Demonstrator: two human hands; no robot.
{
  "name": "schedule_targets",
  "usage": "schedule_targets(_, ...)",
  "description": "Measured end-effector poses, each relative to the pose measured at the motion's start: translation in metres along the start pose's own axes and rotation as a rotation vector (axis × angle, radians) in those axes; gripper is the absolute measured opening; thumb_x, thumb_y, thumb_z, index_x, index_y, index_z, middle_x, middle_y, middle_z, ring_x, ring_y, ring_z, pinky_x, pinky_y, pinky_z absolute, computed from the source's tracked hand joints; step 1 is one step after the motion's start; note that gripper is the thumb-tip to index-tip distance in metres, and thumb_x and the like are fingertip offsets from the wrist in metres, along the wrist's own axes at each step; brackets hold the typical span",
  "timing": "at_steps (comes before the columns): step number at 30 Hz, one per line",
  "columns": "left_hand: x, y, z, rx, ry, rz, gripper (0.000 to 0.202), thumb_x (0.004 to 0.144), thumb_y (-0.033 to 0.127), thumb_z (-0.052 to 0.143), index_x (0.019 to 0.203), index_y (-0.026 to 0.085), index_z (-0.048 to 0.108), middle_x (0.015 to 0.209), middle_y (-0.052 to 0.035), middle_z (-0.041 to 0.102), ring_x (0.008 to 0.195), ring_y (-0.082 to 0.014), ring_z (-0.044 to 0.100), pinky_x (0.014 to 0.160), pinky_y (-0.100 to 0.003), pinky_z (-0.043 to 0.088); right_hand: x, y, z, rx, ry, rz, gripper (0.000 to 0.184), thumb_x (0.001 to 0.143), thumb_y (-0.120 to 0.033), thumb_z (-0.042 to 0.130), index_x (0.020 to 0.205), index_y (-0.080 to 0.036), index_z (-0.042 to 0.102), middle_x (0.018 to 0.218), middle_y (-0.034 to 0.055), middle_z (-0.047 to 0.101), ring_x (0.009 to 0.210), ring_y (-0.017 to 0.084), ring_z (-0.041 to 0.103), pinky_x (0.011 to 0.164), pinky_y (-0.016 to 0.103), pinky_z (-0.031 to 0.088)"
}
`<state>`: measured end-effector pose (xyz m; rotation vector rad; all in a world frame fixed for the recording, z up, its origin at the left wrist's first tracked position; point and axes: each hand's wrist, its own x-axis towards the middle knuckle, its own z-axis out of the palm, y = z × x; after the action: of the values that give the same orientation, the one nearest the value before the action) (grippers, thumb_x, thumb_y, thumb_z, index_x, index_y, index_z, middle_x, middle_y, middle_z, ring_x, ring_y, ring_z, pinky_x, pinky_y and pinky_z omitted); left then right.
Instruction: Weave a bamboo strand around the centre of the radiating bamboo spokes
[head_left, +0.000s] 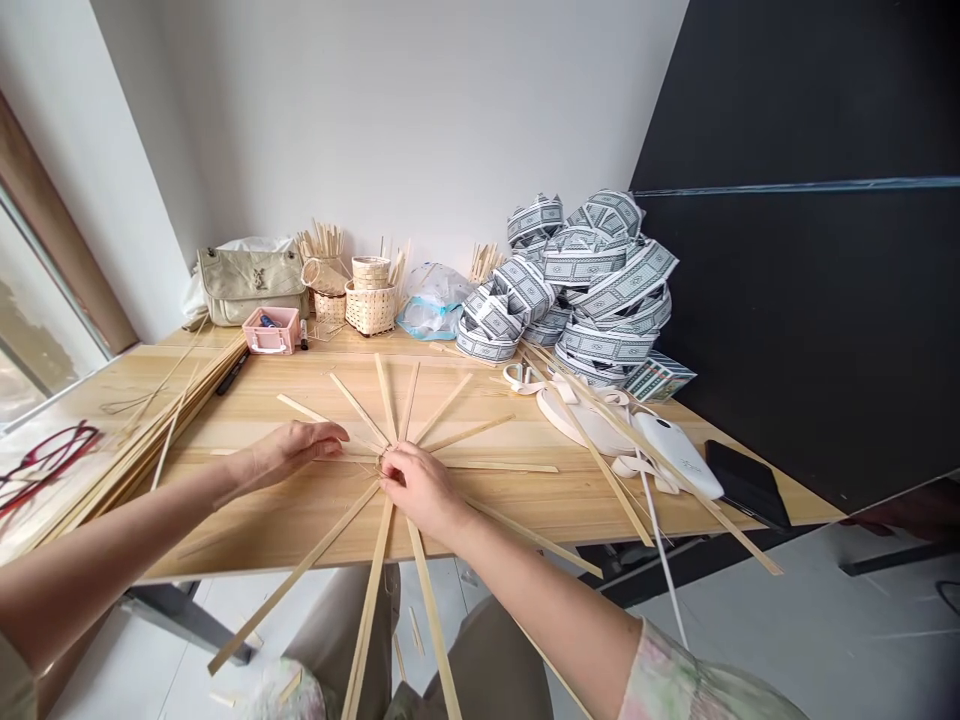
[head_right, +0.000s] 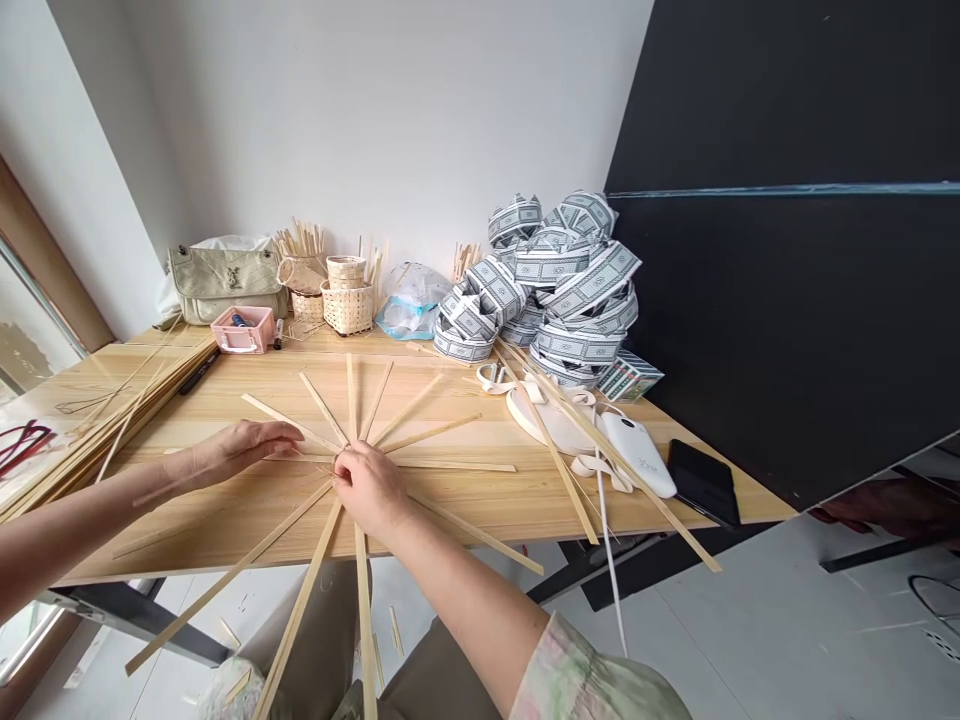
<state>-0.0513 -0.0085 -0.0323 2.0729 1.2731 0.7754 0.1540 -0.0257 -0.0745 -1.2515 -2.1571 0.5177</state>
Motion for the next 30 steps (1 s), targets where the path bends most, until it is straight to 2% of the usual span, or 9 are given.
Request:
schedule_targets(3,0.0,-0.014,-0.006,0.268,-0.051,0.031,0.03,0.07,0.046,0.05,0.079,0.019,0.06,0.081,-0.003,0.06,0.071,-0.0164,0.055,0.066,-0.022,0.04,-0.001,0.001,0.001,0.026,0.029,0.032,0.013,0.065,-0.011,0.052,0.056,-0.018,0.044,0.068,-0.0021,0.046,0.065,0.01,0.043,0.06,0.021,0.03)
schedule_targets(7,-0.016,-0.017,-0.02,0.521,-0.013,-0.066,0.043,0.073,0.053,0.041,0.05,0.017,0.049,0.055,0.0,0.048,0.054,-0.0135,0.047,0.056,-0.022,0.036,-0.001,-0.001,0.001,0.031,0.047,0.07,0.012,0.065,-0.012,0.052,0.056,-0.018,0.046,0.067,-0.0025,0.046,0.062,0.01,0.042,0.058,0.021,0.03)
schedule_targets(10,-0.035,-0.002,-0.025,0.431,-0.244,-0.3,0.051,0.077,0.051,0.034,0.041,0.016,0.044,0.041,0.0015,0.041,0.041,-0.0105,0.041,0.049,-0.022,0.034,-0.001,-0.002,0.001,0.02,0.074,0.094,0.011,0.065,-0.013,0.052,0.057,-0.017,0.047,0.067,-0.0029,0.047,0.061,0.009,0.043,0.058,0.021,0.029)
schedule_targets(12,-0.044,0.011,-0.02,0.286,-0.395,-0.334,0.047,0.08,0.045,0.031,0.049,0.015,0.05,0.043,0.0016,0.047,0.041,-0.0099,0.043,0.046,-0.021,0.034,-0.002,-0.002,0.002,0.006,0.087,0.103,0.011,0.066,-0.012,0.051,0.057,-0.017,0.047,0.067,-0.003,0.048,0.061,0.009,0.043,0.057,0.02,0.029)
schedule_targets(15,-0.044,0.027,-0.003,0.296,-0.283,-0.085,0.023,0.081,0.029,0.037,0.076,0.017,0.057,0.065,0.0006,0.059,0.057,-0.0109,0.053,0.054,-0.02,0.039,-0.002,-0.002,0.003,-0.011,0.097,0.086,0.011,0.066,-0.012,0.051,0.057,-0.017,0.048,0.066,-0.003,0.047,0.06,0.009,0.042,0.056,0.02,0.029)
schedule_targets(17,-0.035,0.034,0.011,0.466,-0.178,0.17,0.019,0.08,0.019,0.039,0.086,0.018,0.057,0.082,-0.0026,0.061,0.075,-0.0137,0.055,0.068,-0.023,0.04,-0.002,-0.002,0.004,-0.015,0.101,0.07,0.011,0.066,-0.011,0.051,0.057,-0.017,0.048,0.066,-0.003,0.047,0.06,0.009,0.042,0.057,0.02,0.029)
schedule_targets(19,-0.021,0.038,0.025,0.671,-0.179,0.339,0.016,0.08,0.016,0.043,0.089,0.017,0.057,0.089,-0.0055,0.06,0.085,-0.018,0.052,0.075,-0.029,0.039,-0.002,-0.002,0.004,-0.021,0.106,0.06,0.011,0.066,-0.011,0.051,0.058,-0.017,0.049,0.065,-0.0031,0.045,0.06,0.009,0.041,0.056,0.02,0.029)
schedule_targets(23,0.003,0.036,0.041,0.91,-0.261,0.342,0.011,0.076,0.018,0.053,0.086,0.014,0.057,0.082,-0.0071,0.059,0.08,-0.0208,0.051,0.069,-0.032,0.04,-0.002,0.002,0.002,-0.017,0.087,0.031,0.012,0.066,-0.011,0.053,0.056,-0.017,0.048,0.062,-0.0039,0.042,0.057,0.008,0.039,0.053,0.02,0.027)
schedule_targets(30,0.013,0.022,0.045,0.781,-0.233,0.412,0.007,0.074,0.014,0.054,0.07,0.014,0.059,0.074,-0.0044,0.056,0.072,-0.0155,0.048,0.066,-0.026,0.038,-0.005,0.012,-0.01,0.071,0.001,-0.062,0.012,0.065,-0.01,0.056,0.057,-0.016,0.049,0.062,-0.0048,0.042,0.056,0.006,0.038,0.053,0.019,0.027)
